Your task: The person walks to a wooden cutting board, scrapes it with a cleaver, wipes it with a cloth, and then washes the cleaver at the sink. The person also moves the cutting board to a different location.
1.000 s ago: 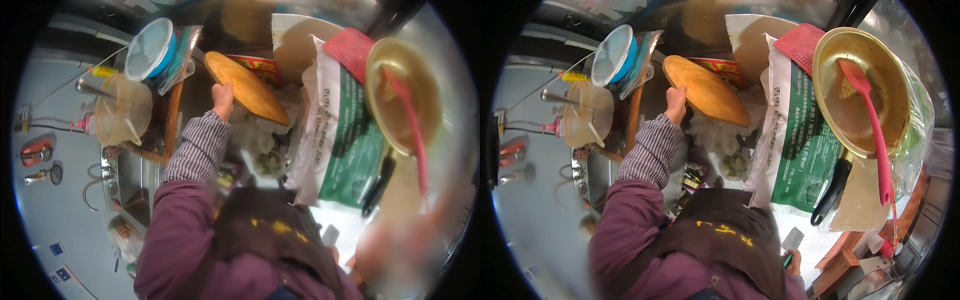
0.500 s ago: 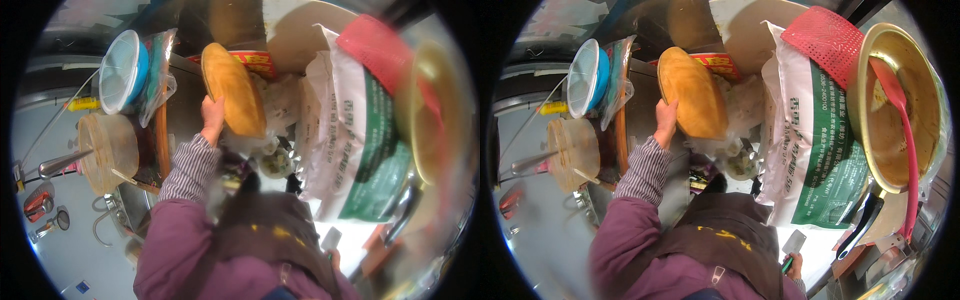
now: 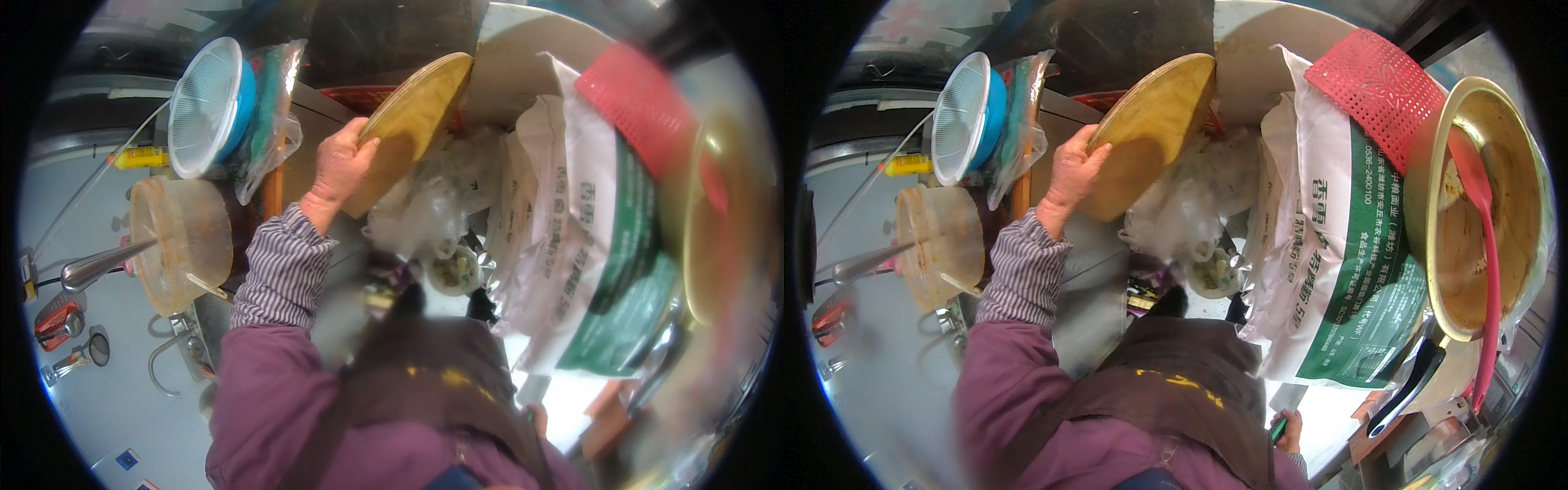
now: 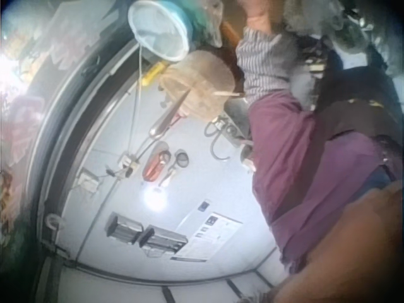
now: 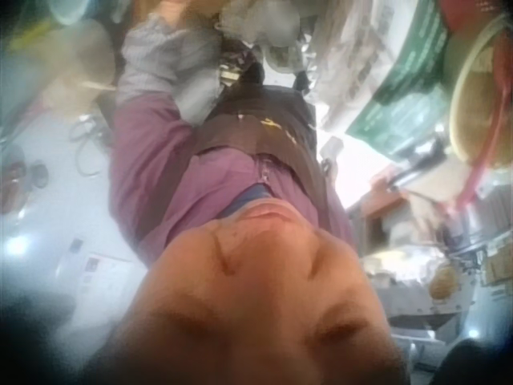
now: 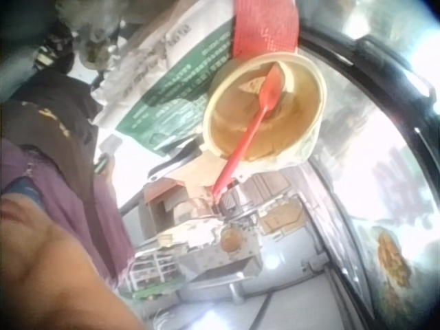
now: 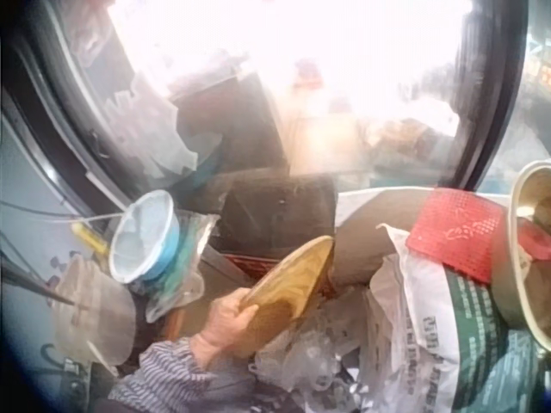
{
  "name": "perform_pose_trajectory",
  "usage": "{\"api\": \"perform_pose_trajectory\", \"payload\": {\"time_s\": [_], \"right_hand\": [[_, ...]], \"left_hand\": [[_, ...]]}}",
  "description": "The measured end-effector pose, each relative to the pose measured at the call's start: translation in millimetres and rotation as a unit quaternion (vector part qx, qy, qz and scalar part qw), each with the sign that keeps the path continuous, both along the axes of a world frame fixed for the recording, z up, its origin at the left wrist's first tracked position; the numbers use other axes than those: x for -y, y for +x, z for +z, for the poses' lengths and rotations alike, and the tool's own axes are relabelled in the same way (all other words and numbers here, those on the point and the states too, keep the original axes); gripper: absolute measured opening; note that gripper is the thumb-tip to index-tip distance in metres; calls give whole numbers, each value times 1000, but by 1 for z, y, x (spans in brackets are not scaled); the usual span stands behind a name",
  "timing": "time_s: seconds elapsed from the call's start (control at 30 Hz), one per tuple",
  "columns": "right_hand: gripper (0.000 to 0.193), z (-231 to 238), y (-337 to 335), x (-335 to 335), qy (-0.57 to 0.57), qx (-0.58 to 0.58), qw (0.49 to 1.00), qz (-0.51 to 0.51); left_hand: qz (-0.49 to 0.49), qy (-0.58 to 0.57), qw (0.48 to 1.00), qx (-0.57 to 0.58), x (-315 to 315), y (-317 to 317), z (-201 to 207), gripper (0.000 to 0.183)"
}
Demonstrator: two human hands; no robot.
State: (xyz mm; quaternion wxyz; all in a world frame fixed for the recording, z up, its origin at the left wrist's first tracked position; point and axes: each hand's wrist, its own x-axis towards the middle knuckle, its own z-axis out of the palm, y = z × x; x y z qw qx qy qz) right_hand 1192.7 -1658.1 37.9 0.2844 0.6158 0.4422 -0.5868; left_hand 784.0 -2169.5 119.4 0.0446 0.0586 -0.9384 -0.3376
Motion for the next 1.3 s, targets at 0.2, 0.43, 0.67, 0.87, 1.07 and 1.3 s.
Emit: {"api": "perform_pose_trajectory", "payload": {"time_s": [0.2,0.43,0.67,0.87,1.07,1.3], "right_hand": [[21,-16,21,-9,-10,-2,1000,0],[21,-14,2,-12,-4,-24,1000,9],[21,-7,-14,-11,-12,-13,1000,-14],[20,-9,-4,-9,-18,29,998,-53],[19,-19,12,-4,13,48,999,-14],[22,-44,-7,0,21,56,997,-55]], "left_hand": [[-29,-72,995,-64,1,27,23,16],[8,-45,999,-26,-12,58,39,18],[-73,-45,996,-11,-23,33,27,18],[-195,-106,974,-49,-24,-23,1,22],[-266,-222,927,-143,3,-84,-31,20],[-251,-306,913,-96,46,-118,-98,13]]}}
